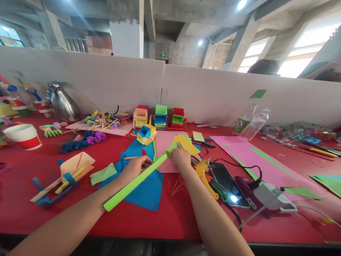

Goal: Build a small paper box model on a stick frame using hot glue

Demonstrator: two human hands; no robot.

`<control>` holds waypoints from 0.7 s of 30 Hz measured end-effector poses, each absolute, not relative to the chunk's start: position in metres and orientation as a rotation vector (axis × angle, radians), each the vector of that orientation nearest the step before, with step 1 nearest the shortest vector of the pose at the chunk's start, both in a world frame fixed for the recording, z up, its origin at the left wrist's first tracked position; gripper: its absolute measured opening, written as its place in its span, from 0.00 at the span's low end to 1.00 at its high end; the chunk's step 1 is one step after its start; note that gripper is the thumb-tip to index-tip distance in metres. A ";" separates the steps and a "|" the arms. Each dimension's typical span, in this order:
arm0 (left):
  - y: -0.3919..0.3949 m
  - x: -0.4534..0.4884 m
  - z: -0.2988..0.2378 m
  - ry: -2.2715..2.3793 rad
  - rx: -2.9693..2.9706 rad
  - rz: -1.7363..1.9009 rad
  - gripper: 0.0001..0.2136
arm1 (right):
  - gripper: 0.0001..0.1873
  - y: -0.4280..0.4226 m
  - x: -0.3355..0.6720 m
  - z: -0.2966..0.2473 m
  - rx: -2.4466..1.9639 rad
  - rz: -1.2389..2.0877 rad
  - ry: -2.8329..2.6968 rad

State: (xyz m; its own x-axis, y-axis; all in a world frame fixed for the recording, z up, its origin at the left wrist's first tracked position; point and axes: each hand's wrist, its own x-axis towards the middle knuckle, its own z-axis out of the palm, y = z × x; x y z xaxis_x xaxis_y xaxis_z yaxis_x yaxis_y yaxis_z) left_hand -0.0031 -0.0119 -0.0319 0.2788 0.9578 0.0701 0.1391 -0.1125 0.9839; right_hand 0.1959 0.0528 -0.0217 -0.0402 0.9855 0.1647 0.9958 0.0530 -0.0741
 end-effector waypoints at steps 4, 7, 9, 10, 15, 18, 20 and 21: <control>-0.014 -0.003 -0.031 1.141 1.776 0.878 0.05 | 0.11 0.052 0.198 -0.022 -2.028 -0.058 -2.009; -0.016 -0.002 -0.029 1.221 1.861 0.861 0.06 | 0.09 0.053 0.203 -0.023 -1.971 -0.007 -1.915; -0.018 0.001 -0.028 1.265 1.941 0.912 0.06 | 0.08 0.056 0.207 -0.024 -1.920 0.025 -1.852; -0.020 0.002 -0.028 1.284 1.984 0.941 0.06 | 0.08 0.057 0.209 -0.024 -1.893 0.033 -1.817; -0.027 0.011 -0.028 1.301 2.132 0.925 0.08 | 0.13 0.059 0.214 -0.019 -1.773 -0.018 -1.612; -0.026 0.013 -0.027 1.380 2.157 0.895 0.09 | 0.13 0.046 0.209 -0.007 -1.573 -0.090 -1.525; -0.023 0.011 -0.025 1.402 2.140 0.926 0.08 | 0.09 0.029 0.199 0.003 -1.234 -0.167 -1.549; -0.020 0.010 -0.024 1.403 2.109 0.968 0.07 | 0.07 0.018 0.192 0.007 -1.064 -0.212 -1.631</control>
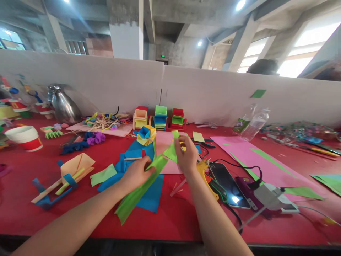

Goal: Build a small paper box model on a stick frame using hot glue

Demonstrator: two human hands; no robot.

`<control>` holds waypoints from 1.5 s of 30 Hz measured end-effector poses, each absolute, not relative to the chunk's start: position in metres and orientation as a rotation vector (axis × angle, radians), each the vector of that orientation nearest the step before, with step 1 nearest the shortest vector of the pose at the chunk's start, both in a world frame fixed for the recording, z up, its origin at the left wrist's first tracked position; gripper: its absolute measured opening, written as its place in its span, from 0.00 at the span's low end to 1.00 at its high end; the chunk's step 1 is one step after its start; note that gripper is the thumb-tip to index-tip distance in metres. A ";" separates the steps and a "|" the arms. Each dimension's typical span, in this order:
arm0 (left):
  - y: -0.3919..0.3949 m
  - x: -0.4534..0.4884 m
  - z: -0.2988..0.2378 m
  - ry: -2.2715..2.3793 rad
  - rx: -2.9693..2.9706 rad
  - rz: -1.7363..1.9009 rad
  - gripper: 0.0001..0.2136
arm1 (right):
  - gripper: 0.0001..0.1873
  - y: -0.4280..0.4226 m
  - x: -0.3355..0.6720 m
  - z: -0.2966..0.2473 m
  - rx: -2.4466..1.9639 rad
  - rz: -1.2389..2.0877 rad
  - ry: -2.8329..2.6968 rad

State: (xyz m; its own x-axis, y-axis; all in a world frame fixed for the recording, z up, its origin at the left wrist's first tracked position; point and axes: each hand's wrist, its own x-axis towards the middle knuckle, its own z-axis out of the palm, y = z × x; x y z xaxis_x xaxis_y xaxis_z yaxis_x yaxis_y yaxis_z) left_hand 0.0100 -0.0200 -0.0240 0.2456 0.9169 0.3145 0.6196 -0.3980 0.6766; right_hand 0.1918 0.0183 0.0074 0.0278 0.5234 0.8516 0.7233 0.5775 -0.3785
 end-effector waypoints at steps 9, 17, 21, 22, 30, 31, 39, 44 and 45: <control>-0.004 -0.005 -0.013 1.045 1.141 1.405 0.07 | 0.08 -0.036 0.136 0.002 -0.541 -0.428 -2.423; -0.003 -0.006 -0.003 0.876 0.663 1.543 0.10 | 0.06 -0.039 0.133 -0.001 -0.556 -0.452 -2.540; -0.006 -0.005 -0.003 0.757 0.795 1.487 0.21 | 0.06 -0.039 0.131 -0.002 -0.620 -0.476 -2.543; -0.007 -0.005 -0.004 0.763 0.863 1.478 0.21 | 0.06 -0.039 0.130 -0.003 -0.628 -0.474 -2.542; -0.005 -0.009 -0.008 0.887 0.969 1.341 0.17 | 0.06 -0.038 0.142 0.007 -0.521 0.212 -2.329; -0.007 -0.008 -0.007 0.863 0.973 1.274 0.17 | 0.08 -0.035 0.146 0.010 -0.624 0.233 -2.131; -0.022 0.001 -0.011 0.805 1.098 1.000 0.16 | 0.20 -0.010 0.162 0.012 -0.994 1.115 -1.404; -0.017 -0.001 -0.014 0.921 1.283 1.151 0.12 | 0.18 -0.008 0.165 0.011 -1.001 1.194 -1.293; -0.016 -0.002 -0.014 0.937 1.312 1.161 0.11 | 0.19 -0.007 0.167 0.012 -1.017 1.204 -1.305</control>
